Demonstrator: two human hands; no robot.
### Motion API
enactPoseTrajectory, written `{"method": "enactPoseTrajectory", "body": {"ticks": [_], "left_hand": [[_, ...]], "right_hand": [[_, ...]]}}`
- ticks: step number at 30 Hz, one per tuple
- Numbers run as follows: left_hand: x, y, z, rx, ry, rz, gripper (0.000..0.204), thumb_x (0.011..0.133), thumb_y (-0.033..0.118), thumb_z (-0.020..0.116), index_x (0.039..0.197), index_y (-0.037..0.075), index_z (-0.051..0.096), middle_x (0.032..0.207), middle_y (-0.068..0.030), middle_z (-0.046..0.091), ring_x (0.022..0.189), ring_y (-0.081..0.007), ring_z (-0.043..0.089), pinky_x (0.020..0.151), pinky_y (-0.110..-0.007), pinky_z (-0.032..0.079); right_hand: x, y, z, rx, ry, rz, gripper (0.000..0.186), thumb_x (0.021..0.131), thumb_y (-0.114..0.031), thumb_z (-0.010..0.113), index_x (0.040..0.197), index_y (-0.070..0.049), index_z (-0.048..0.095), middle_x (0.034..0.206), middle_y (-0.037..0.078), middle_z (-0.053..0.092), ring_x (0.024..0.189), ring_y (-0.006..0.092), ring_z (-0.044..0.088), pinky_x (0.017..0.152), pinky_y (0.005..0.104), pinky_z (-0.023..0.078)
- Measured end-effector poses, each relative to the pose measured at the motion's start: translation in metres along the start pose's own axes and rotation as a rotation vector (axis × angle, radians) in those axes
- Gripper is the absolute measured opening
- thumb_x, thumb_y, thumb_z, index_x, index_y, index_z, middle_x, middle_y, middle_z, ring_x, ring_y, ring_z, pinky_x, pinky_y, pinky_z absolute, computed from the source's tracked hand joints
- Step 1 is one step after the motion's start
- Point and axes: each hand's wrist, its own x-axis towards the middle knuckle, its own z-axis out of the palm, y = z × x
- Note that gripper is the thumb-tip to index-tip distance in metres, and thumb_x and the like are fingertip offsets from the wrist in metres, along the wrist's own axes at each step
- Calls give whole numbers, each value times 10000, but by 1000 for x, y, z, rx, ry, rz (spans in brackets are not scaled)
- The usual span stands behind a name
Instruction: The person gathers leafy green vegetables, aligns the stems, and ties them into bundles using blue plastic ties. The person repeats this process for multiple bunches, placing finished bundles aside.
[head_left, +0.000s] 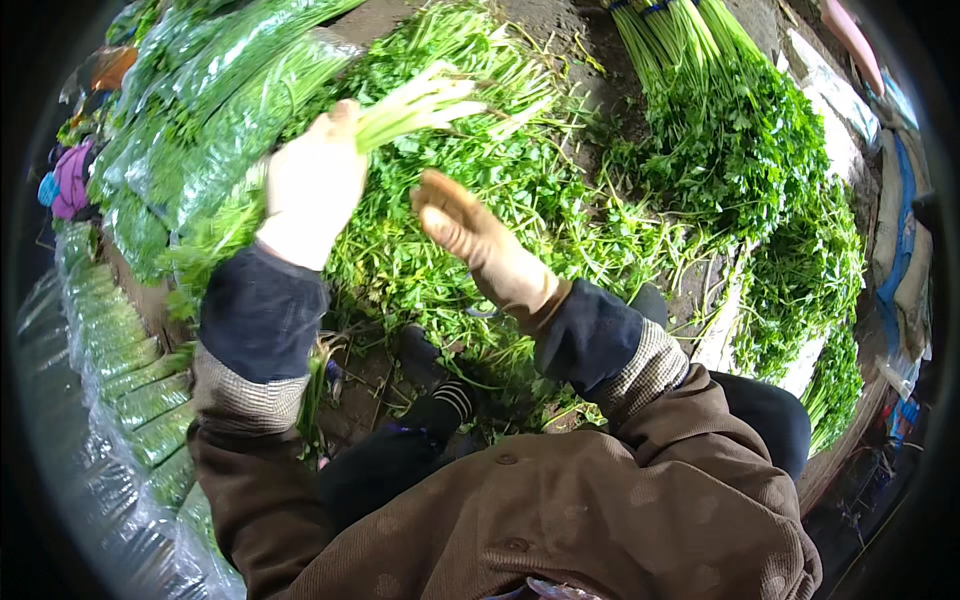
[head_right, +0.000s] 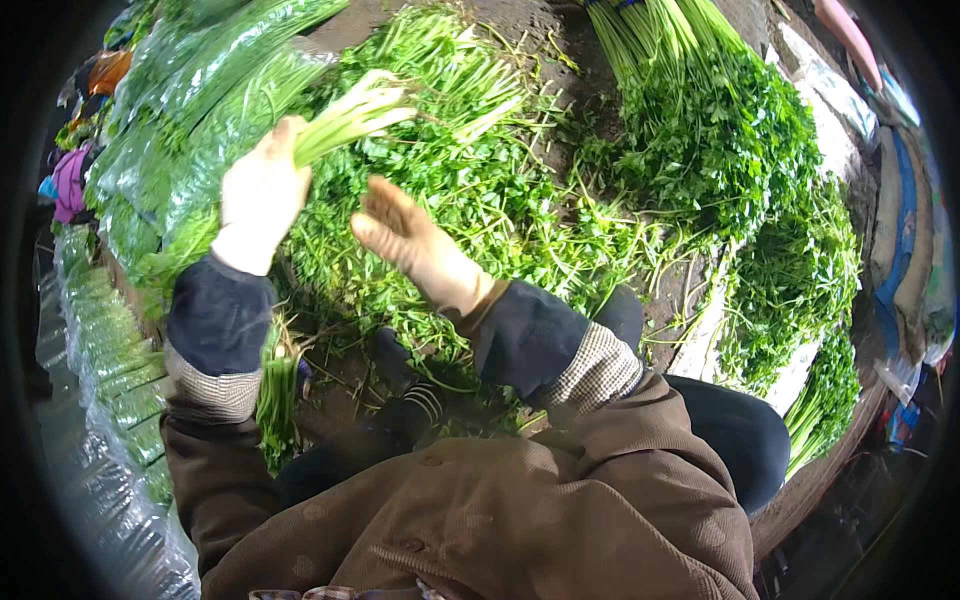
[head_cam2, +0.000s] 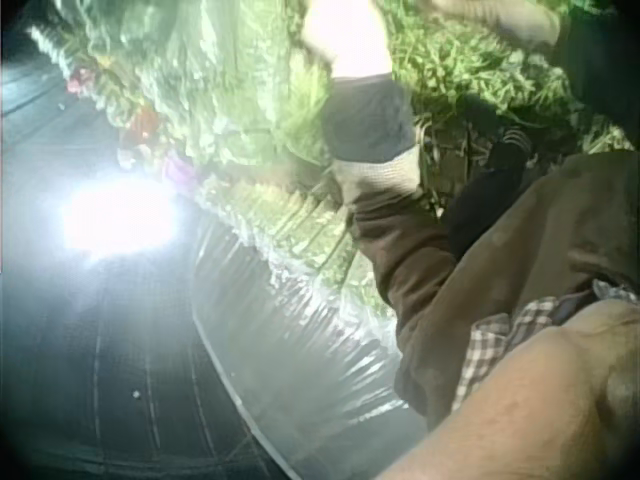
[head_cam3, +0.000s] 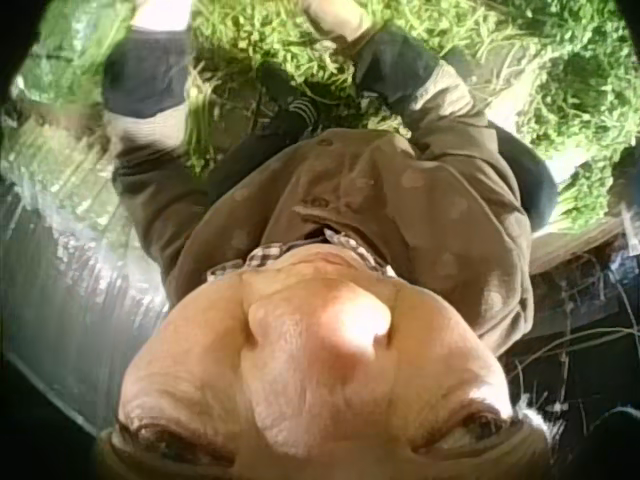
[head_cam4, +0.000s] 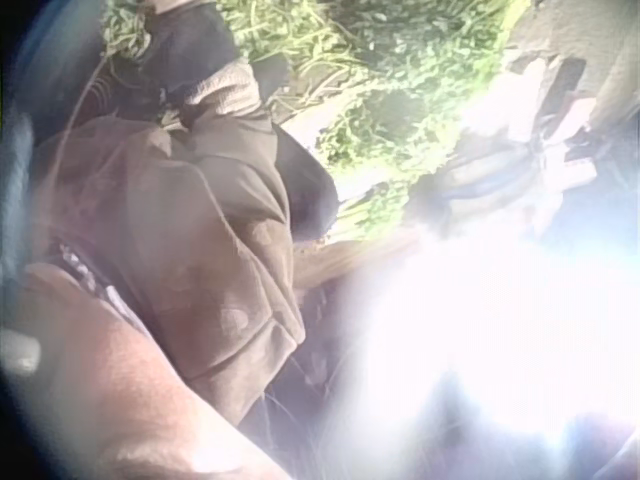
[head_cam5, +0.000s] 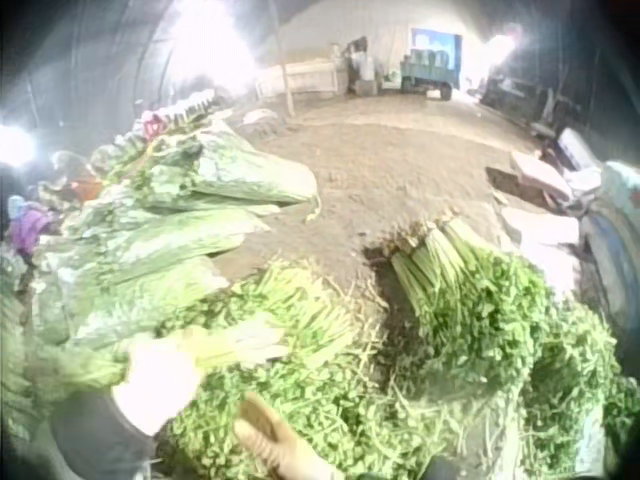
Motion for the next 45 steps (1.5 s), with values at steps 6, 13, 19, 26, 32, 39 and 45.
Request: {"method": "enactPoseTrajectory", "body": {"ticks": [6, 13, 19, 26, 32, 39, 45], "left_hand": [[66, 162, 56, -683, -272, -189, 360, 1000, 129, 440, 1318, -35, 479, 808, -103, 664, 561, -303, 648, 469, -367, 527], [78, 204, 121, -1302, -19, 9, 530, 839, 99, 757, 1327, 51, 556, 1344, -159, 608, 1183, -279, 631, 1045, -370, 481], [125, 162, 264, -533, -18, -55, 467, 831, 147, 752, 1254, 24, 595, 1264, -162, 633, 1123, -341, 616, 981, -411, 491], [140, 150, 313, 47, -203, -20, 594, 832, 283, 706, 1373, 134, 511, 1160, -44, 559, 985, -228, 591, 795, -404, 484], [156, 112, 292, -916, -508, -306, 481, 881, 196, 681, 1326, 69, 546, 1118, -84, 655, 830, -190, 638, 715, -344, 525], [161, 63, 256, -1422, -535, -349, 466, 811, 107, 758, 1233, -16, 602, 1036, -52, 672, 883, -114, 622, 795, -259, 498], [146, 69, 243, -1545, -533, -402, 487, 822, 96, 745, 1272, -6, 589, 1115, -52, 659, 984, -131, 603, 896, -272, 480]], "right_hand": [[52, -93, -80, 392, 437, -51, 238, 1032, -243, 540, 1136, -34, 588, 986, 71, 666, 914, 171, 623, 874, 320, 507], [55, -178, -231, -177, 240, 200, 374, 988, -293, 603, 1171, 33, 613, 813, 24, 655, 665, 109, 633, 610, 271, 542], [168, -142, -339, -958, 460, 405, 383, 956, -266, 648, 1188, 35, 597, 853, 62, 687, 574, 105, 623, 624, 281, 546], [179, -56, -379, -1707, 848, 32, 625, 835, -377, 753, 1339, -66, 555, 1231, 192, 646, 1109, 340, 646, 946, 406, 515], [146, -81, -327, -1652, 821, -672, 589, 822, -221, 769, 1329, -18, 548, 1255, 183, 623, 1136, 319, 619, 979, 397, 497], [118, -8, -243, -197, 538, -86, 547, 921, -250, 740, 1353, 18, 538, 1292, 125, 606, 1185, 187, 570, 1020, 328, 457], [169, -4, -227, 317, 424, 32, 658, 895, -364, 755, 1388, -19, 490, 1297, 97, 615, 1172, 202, 576, 1028, 323, 442]]}}
